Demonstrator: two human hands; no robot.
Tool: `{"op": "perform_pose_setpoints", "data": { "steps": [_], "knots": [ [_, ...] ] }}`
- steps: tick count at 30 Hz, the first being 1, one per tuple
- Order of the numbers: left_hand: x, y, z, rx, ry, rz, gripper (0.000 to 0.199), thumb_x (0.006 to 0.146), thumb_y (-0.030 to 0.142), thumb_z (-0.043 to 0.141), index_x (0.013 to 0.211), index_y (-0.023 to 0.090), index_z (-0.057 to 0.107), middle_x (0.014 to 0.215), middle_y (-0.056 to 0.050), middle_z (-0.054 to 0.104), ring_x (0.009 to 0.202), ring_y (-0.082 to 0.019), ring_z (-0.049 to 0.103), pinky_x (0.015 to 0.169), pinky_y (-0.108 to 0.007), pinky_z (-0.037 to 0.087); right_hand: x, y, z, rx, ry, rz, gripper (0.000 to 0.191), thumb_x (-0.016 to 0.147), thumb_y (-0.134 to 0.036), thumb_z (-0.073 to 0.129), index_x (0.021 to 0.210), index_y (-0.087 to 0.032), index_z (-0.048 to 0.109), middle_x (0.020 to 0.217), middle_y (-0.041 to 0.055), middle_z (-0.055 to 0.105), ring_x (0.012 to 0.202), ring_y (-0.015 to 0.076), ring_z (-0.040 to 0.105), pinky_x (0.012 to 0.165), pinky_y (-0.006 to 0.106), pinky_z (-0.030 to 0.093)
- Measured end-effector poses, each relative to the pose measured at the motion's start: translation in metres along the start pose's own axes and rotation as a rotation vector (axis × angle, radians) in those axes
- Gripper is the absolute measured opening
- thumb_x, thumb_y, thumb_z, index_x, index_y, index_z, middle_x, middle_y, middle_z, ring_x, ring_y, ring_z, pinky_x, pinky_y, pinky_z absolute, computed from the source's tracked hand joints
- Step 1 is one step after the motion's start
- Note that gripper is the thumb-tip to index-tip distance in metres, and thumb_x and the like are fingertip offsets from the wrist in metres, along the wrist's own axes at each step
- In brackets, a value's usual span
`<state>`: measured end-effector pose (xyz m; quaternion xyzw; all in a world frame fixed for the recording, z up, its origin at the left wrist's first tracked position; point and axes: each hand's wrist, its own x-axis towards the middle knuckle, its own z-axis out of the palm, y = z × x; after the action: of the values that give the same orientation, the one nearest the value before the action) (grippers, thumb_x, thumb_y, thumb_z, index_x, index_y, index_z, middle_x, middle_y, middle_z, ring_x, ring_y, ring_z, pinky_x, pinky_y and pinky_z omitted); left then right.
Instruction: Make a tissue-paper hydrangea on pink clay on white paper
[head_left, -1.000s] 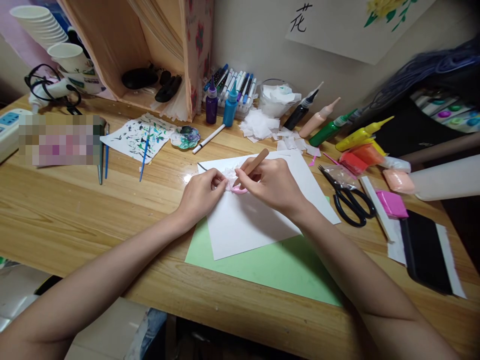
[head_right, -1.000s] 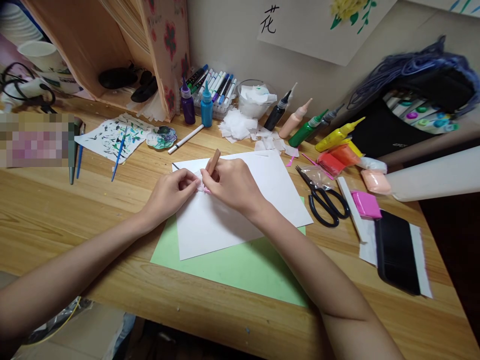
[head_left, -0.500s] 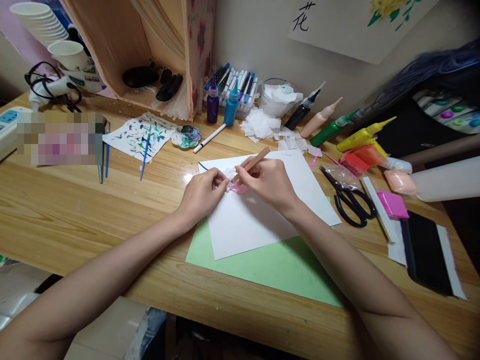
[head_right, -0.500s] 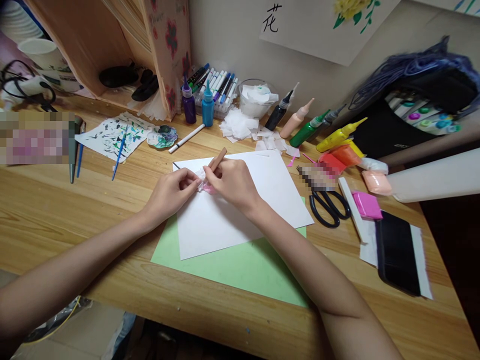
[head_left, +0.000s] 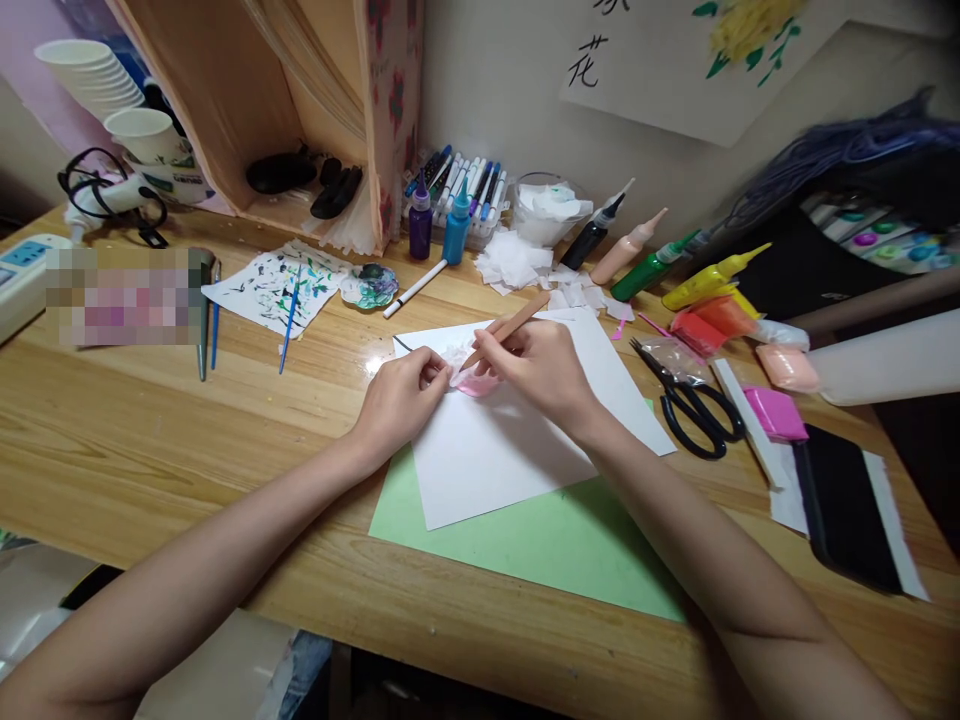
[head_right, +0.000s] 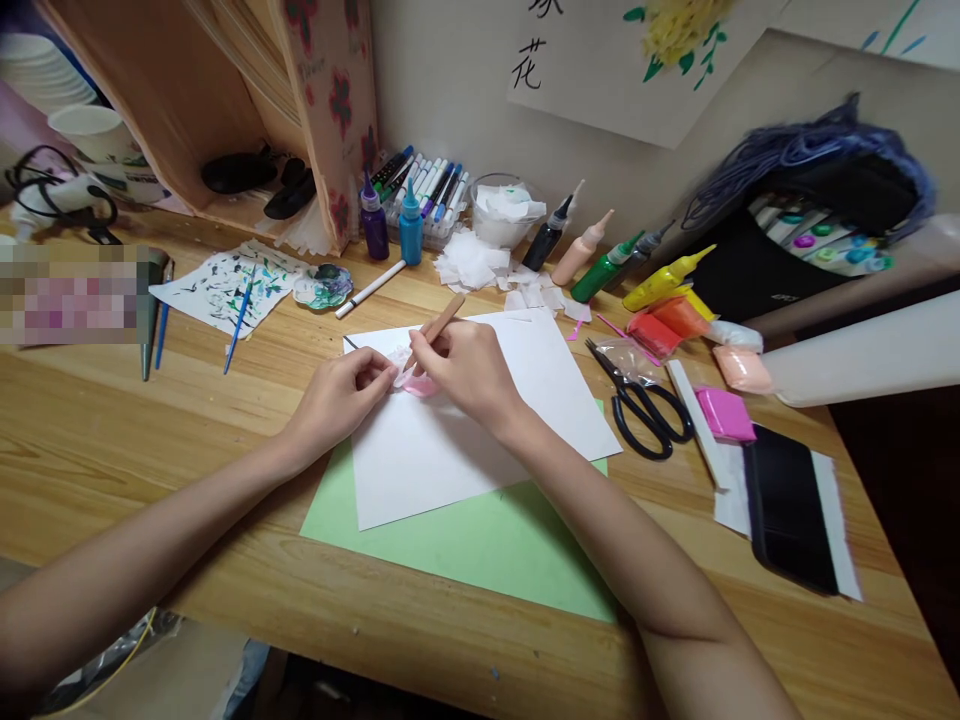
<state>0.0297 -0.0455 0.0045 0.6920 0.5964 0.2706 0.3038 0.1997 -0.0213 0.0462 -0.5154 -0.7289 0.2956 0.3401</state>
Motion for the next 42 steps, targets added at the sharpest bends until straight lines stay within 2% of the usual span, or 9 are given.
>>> {"op": "perform_pose_setpoints", "data": {
  "steps": [4,7,12,16,24,29,34,37,42],
  "knots": [
    [0.0,0.001,-0.003,-0.075,-0.012,-0.035,0.028,0.09,0.038,0.042,0.079,0.019,0.059,0.07,-0.001,0.067,0.063,-0.015,0.059,0.062,-0.027,0.04,0.009,-0.003,-0.03,0.12,0.111,-0.086,0.036,0.094,-0.04,0.042,0.088,-0.015,0.067,0.065,0.0036,0.069,0.055,0.0122,0.063,0.052,0.022,0.049],
    [0.0,0.002,-0.005,-0.161,-0.017,-0.081,0.033,0.092,0.042,0.037,0.079,0.02,0.057,0.064,0.001,0.064,0.057,-0.015,0.057,0.061,-0.027,0.041,0.021,0.02,-0.042,0.031,0.18,-0.201,0.033,0.097,-0.037,0.036,0.102,-0.018,0.062,0.085,0.0054,0.07,0.074,0.0149,0.067,0.065,0.026,0.052],
    [0.0,0.002,-0.005,-0.158,-0.004,-0.106,0.035,0.092,0.044,0.035,0.072,0.021,0.053,0.057,0.002,0.06,0.053,-0.015,0.055,0.059,-0.027,0.039,0.036,0.073,-0.033,-0.386,0.108,-0.267,0.026,0.093,-0.018,0.037,0.105,-0.018,0.06,0.104,0.0118,0.067,0.1,0.025,0.06,0.086,0.039,0.046],
    [0.002,-0.001,-0.005,-0.086,0.01,-0.102,0.04,0.093,0.044,0.031,0.065,0.022,0.049,0.053,0.002,0.056,0.057,-0.017,0.056,0.06,-0.028,0.037,0.041,0.091,-0.023,-0.413,0.121,-0.272,0.024,0.091,-0.015,0.038,0.105,-0.015,0.058,0.106,0.0143,0.066,0.101,0.0256,0.058,0.086,0.037,0.045],
    [0.018,-0.01,-0.017,0.133,-0.062,-0.051,0.051,0.092,0.047,0.026,0.05,0.021,0.038,0.049,0.0,0.049,0.053,-0.017,0.049,0.057,-0.029,0.028,0.084,0.096,-0.018,-0.567,0.162,-0.171,0.015,0.08,-0.011,0.053,0.094,-0.016,0.058,0.089,0.0124,0.066,0.087,0.0255,0.058,0.071,0.032,0.041],
    [0.021,-0.015,-0.025,0.175,-0.132,-0.003,0.049,0.091,0.047,0.027,0.05,0.02,0.032,0.046,0.001,0.037,0.049,-0.015,0.04,0.055,-0.029,0.021,0.082,0.092,-0.021,-0.562,0.145,-0.177,0.014,0.083,-0.01,0.045,0.086,-0.017,0.057,0.079,0.0079,0.066,0.072,0.02,0.058,0.064,0.028,0.039],
    [0.023,-0.018,-0.036,0.237,-0.261,0.058,0.046,0.089,0.044,0.03,0.051,0.02,0.022,0.047,0.002,0.032,0.048,-0.014,0.033,0.053,-0.029,0.018,0.077,0.088,-0.032,-0.544,0.069,-0.242,0.015,0.084,-0.015,0.048,0.098,-0.017,0.054,0.096,0.0109,0.067,0.088,0.0211,0.061,0.076,0.028,0.042],
    [0.023,-0.019,-0.039,0.281,-0.284,0.084,0.045,0.089,0.043,0.029,0.051,0.02,0.024,0.048,0.002,0.035,0.049,-0.014,0.035,0.053,-0.029,0.019,0.09,0.091,-0.029,-0.553,-0.006,-0.256,0.023,0.082,-0.02,0.054,0.105,-0.016,0.052,0.108,0.0141,0.065,0.096,0.0238,0.06,0.08,0.03,0.043],
    [0.02,-0.019,-0.041,0.424,-0.236,0.082,0.046,0.092,0.04,0.027,0.052,0.019,0.039,0.053,-0.003,0.051,0.052,-0.015,0.043,0.055,-0.029,0.021,0.094,0.093,-0.015,-0.57,-0.093,-0.246,0.017,0.084,-0.021,0.052,0.1,-0.016,0.055,0.093,0.0121,0.068,0.084,0.0241,0.061,0.07,0.03,0.043]
  ]
}}
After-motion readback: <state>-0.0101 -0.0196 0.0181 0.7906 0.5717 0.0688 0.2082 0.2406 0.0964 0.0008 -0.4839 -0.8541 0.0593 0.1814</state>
